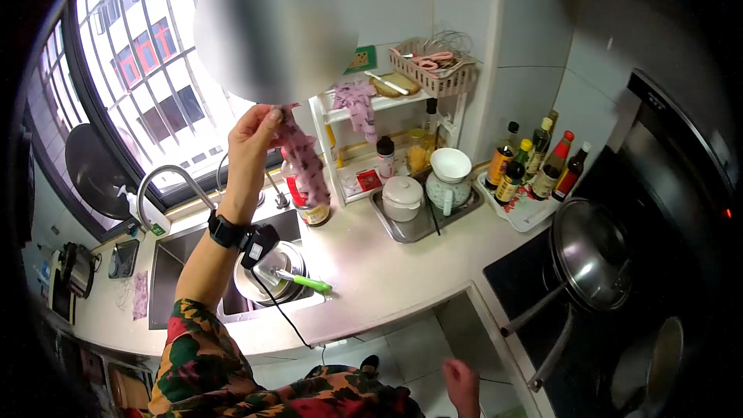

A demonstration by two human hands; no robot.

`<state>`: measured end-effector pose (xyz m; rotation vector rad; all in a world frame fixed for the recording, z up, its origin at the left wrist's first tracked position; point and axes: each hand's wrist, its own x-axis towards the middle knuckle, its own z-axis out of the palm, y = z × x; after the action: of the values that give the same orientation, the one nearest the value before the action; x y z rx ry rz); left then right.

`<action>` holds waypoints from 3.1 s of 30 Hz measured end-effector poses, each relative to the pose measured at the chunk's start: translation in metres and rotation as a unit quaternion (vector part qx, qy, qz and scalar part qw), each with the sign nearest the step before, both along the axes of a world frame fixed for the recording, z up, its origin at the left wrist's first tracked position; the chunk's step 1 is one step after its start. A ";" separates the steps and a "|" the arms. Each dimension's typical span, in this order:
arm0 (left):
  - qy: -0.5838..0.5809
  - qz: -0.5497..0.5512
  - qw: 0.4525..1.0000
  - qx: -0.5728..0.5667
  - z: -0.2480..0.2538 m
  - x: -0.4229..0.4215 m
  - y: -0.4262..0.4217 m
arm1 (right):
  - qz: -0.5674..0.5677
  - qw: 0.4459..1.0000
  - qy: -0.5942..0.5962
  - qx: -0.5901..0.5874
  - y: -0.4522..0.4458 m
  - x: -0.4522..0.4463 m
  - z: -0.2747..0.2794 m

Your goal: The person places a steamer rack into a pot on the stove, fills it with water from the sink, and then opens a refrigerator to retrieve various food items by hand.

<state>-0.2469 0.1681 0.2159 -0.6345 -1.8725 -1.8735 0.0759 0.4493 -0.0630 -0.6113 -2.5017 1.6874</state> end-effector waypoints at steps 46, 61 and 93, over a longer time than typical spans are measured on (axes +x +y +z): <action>-0.090 -0.027 0.950 -0.297 -0.053 -0.065 0.008 | -0.065 0.891 0.445 -0.056 0.063 -0.474 0.273; -0.327 0.210 0.920 -0.045 -0.118 0.092 -0.124 | -0.138 0.876 0.295 0.356 0.091 -0.567 0.285; -0.436 0.477 0.762 -0.013 -0.258 0.182 -0.308 | -0.148 0.735 0.466 0.470 0.139 -0.537 0.252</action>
<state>-0.0649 -0.1398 -0.0422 1.2367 -2.0337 -1.4240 -0.4607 0.5883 0.1887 0.0093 -1.8970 0.2535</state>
